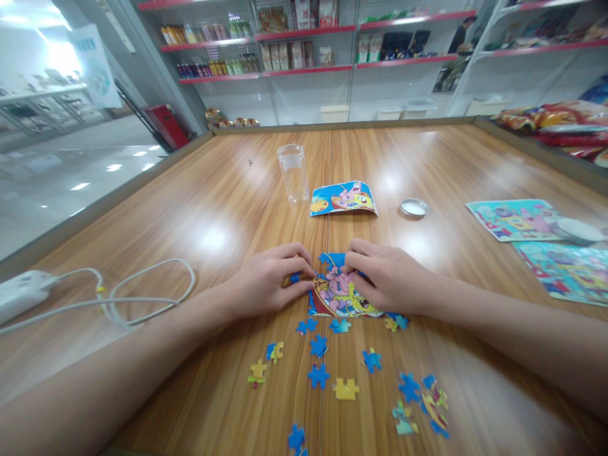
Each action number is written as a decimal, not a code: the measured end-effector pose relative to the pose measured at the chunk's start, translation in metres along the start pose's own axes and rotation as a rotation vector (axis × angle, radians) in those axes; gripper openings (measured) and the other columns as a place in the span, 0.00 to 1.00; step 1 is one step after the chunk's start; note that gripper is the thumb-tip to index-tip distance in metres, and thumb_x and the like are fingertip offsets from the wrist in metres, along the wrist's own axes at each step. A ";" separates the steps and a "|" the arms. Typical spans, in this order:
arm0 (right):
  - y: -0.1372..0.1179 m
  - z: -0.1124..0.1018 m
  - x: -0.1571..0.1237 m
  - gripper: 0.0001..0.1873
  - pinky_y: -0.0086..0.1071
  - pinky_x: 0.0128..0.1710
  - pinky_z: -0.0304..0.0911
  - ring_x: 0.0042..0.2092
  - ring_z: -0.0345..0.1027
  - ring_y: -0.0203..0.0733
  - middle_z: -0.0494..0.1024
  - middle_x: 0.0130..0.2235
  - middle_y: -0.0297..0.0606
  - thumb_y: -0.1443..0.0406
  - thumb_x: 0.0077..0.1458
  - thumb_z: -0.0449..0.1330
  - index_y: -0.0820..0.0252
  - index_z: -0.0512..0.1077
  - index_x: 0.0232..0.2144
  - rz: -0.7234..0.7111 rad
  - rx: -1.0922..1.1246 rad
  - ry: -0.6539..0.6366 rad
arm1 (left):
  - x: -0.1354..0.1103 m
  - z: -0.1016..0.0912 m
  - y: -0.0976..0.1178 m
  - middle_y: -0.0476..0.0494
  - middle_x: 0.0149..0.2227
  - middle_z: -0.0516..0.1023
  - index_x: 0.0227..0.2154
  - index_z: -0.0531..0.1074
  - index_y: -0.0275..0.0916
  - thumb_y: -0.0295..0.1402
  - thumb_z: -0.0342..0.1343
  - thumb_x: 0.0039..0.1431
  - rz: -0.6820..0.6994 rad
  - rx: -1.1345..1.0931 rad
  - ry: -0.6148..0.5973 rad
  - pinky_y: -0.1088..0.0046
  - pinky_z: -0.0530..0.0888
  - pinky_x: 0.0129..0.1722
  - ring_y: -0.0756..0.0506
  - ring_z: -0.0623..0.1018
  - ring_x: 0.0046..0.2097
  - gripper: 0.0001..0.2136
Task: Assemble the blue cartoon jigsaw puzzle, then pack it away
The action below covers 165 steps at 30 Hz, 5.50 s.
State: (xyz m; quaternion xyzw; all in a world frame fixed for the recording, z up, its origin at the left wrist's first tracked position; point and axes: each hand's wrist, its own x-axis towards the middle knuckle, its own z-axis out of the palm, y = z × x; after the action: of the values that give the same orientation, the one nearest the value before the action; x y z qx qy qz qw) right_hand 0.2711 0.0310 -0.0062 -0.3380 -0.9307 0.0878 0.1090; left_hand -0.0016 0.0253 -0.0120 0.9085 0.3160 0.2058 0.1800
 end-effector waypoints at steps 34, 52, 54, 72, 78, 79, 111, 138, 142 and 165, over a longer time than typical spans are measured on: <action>-0.002 -0.003 0.003 0.10 0.32 0.29 0.46 0.34 0.59 0.37 0.69 0.39 0.40 0.65 0.64 0.49 0.63 0.69 0.38 -0.005 -0.022 0.001 | 0.001 -0.008 0.009 0.42 0.36 0.77 0.47 0.74 0.38 0.20 0.48 0.59 0.221 0.034 -0.057 0.67 0.70 0.35 0.45 0.72 0.37 0.17; -0.047 -0.083 -0.032 0.13 0.32 0.23 0.46 0.24 0.62 0.36 0.74 0.23 0.35 0.58 0.48 0.71 0.60 0.75 0.22 -0.147 -0.095 -0.558 | -0.007 -0.011 -0.001 0.45 0.38 0.77 0.50 0.75 0.44 0.25 0.51 0.63 0.229 -0.051 -0.102 0.71 0.73 0.33 0.45 0.76 0.37 0.15; -0.059 -0.088 -0.048 0.07 0.33 0.23 0.50 0.25 0.65 0.37 0.76 0.24 0.34 0.66 0.50 0.69 0.58 0.75 0.24 -0.207 -0.022 -0.541 | -0.006 -0.012 0.001 0.45 0.38 0.77 0.50 0.75 0.45 0.25 0.51 0.63 0.231 -0.049 -0.117 0.71 0.73 0.33 0.45 0.76 0.37 0.16; -0.041 -0.071 -0.044 0.09 0.34 0.24 0.52 0.23 0.63 0.37 0.75 0.24 0.35 0.68 0.56 0.62 0.56 0.75 0.24 -0.073 -0.115 -0.370 | -0.003 -0.018 0.008 0.42 0.41 0.80 0.49 0.77 0.45 0.21 0.51 0.61 0.259 -0.020 -0.181 0.70 0.73 0.37 0.45 0.77 0.40 0.18; 0.026 -0.075 -0.015 0.18 0.31 0.23 0.48 0.20 0.61 0.34 0.69 0.17 0.34 0.58 0.50 0.70 0.62 0.74 0.17 0.279 -0.385 -0.538 | -0.002 -0.019 0.008 0.42 0.43 0.80 0.51 0.75 0.46 0.20 0.51 0.62 0.263 -0.041 -0.204 0.70 0.74 0.39 0.45 0.78 0.42 0.20; 0.032 -0.073 -0.013 0.19 0.31 0.23 0.48 0.19 0.61 0.34 0.69 0.16 0.33 0.56 0.51 0.69 0.62 0.74 0.17 0.296 -0.357 -0.583 | -0.001 -0.019 0.007 0.43 0.43 0.79 0.51 0.75 0.47 0.19 0.51 0.62 0.264 -0.046 -0.208 0.70 0.74 0.39 0.45 0.78 0.42 0.20; -0.032 -0.069 -0.016 0.08 0.32 0.22 0.41 0.24 0.62 0.35 0.77 0.25 0.38 0.62 0.52 0.65 0.63 0.78 0.30 -0.106 -0.190 -0.513 | -0.004 -0.020 0.007 0.43 0.46 0.78 0.52 0.74 0.45 0.19 0.50 0.62 0.249 -0.029 -0.239 0.69 0.73 0.41 0.46 0.76 0.44 0.20; 0.015 -0.022 0.005 0.14 0.29 0.26 0.44 0.23 0.57 0.30 0.70 0.22 0.32 0.59 0.64 0.57 0.62 0.75 0.31 -0.108 0.181 -0.136 | 0.001 -0.022 0.014 0.42 0.44 0.81 0.51 0.76 0.44 0.19 0.51 0.59 0.264 -0.003 -0.202 0.66 0.75 0.40 0.44 0.78 0.42 0.21; 0.019 -0.016 0.001 0.13 0.29 0.26 0.45 0.23 0.59 0.31 0.69 0.21 0.30 0.57 0.61 0.60 0.61 0.76 0.35 -0.248 0.193 -0.075 | 0.000 -0.023 0.012 0.42 0.44 0.81 0.49 0.77 0.43 0.20 0.52 0.59 0.272 0.021 -0.192 0.66 0.75 0.39 0.44 0.78 0.42 0.19; 0.024 -0.004 -0.004 0.08 0.27 0.25 0.52 0.22 0.63 0.31 0.74 0.22 0.30 0.67 0.58 0.59 0.58 0.78 0.38 -0.385 0.243 0.099 | -0.001 -0.021 0.026 0.42 0.41 0.79 0.60 0.66 0.39 0.47 0.56 0.66 0.175 0.122 -0.340 0.71 0.72 0.35 0.46 0.78 0.37 0.25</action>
State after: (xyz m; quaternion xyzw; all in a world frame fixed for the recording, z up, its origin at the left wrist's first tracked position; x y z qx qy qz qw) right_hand 0.2894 0.0471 -0.0088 -0.1425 -0.9541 0.1601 0.2092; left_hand 0.0009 0.0095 0.0178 0.9634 0.2128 0.0447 0.1568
